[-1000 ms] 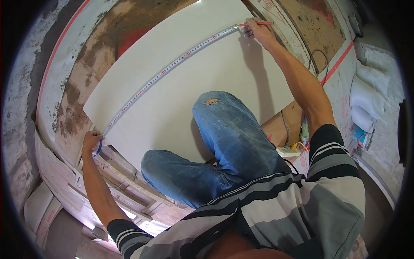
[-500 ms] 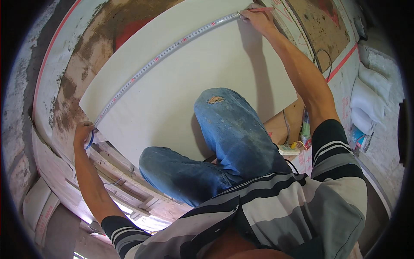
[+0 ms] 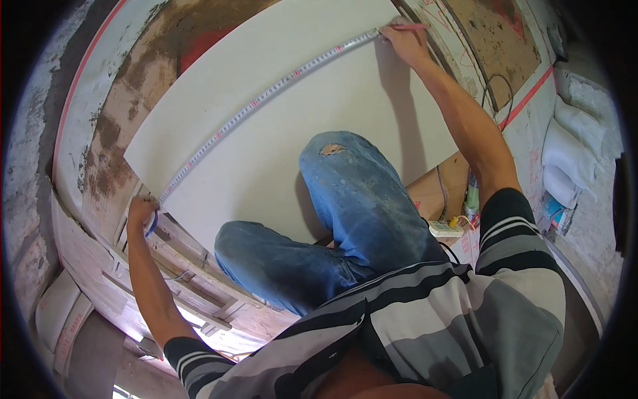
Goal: Measuring and cutting a white tile using a tape measure, pencil, and angle grinder.
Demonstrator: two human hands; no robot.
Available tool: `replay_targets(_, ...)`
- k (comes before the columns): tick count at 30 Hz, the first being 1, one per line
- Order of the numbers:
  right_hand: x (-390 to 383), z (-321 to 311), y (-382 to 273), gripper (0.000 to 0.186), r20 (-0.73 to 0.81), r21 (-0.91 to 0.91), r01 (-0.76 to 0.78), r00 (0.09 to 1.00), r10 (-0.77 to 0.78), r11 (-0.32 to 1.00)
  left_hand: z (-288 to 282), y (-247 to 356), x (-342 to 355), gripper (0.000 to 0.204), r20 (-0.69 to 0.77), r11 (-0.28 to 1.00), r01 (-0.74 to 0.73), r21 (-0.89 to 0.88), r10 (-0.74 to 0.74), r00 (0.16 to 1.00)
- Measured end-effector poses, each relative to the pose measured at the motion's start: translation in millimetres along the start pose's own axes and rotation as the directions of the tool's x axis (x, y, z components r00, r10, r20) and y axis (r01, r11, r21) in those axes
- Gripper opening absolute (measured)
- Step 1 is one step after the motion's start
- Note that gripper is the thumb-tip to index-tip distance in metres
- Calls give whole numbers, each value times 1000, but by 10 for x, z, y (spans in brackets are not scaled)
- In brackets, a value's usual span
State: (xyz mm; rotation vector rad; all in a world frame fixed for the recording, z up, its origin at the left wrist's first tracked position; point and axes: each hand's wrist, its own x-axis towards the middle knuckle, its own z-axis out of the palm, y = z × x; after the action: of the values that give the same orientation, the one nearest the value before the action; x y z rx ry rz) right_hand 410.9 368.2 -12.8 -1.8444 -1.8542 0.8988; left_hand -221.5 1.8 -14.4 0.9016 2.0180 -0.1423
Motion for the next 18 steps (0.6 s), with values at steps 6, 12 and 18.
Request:
replay_targets(6, -180, -102, 153, 25, -20, -35, 0, 1000, 0, 999, 122, -77, -127, 14, 46, 994, -79, 80, 75, 996)
replay_targets(12, -1013, -349, 621, 26, -9, 7, -45, 999, 45, 999, 785, -182, -747, 20, 62, 999, -34, 14, 33, 998)
replay_targets(18, -989, -317, 628, 26, -24, 26, -2, 1000, 3, 1000, 774, -58, -859, 18, -9, 997, -30, 73, 30, 999)
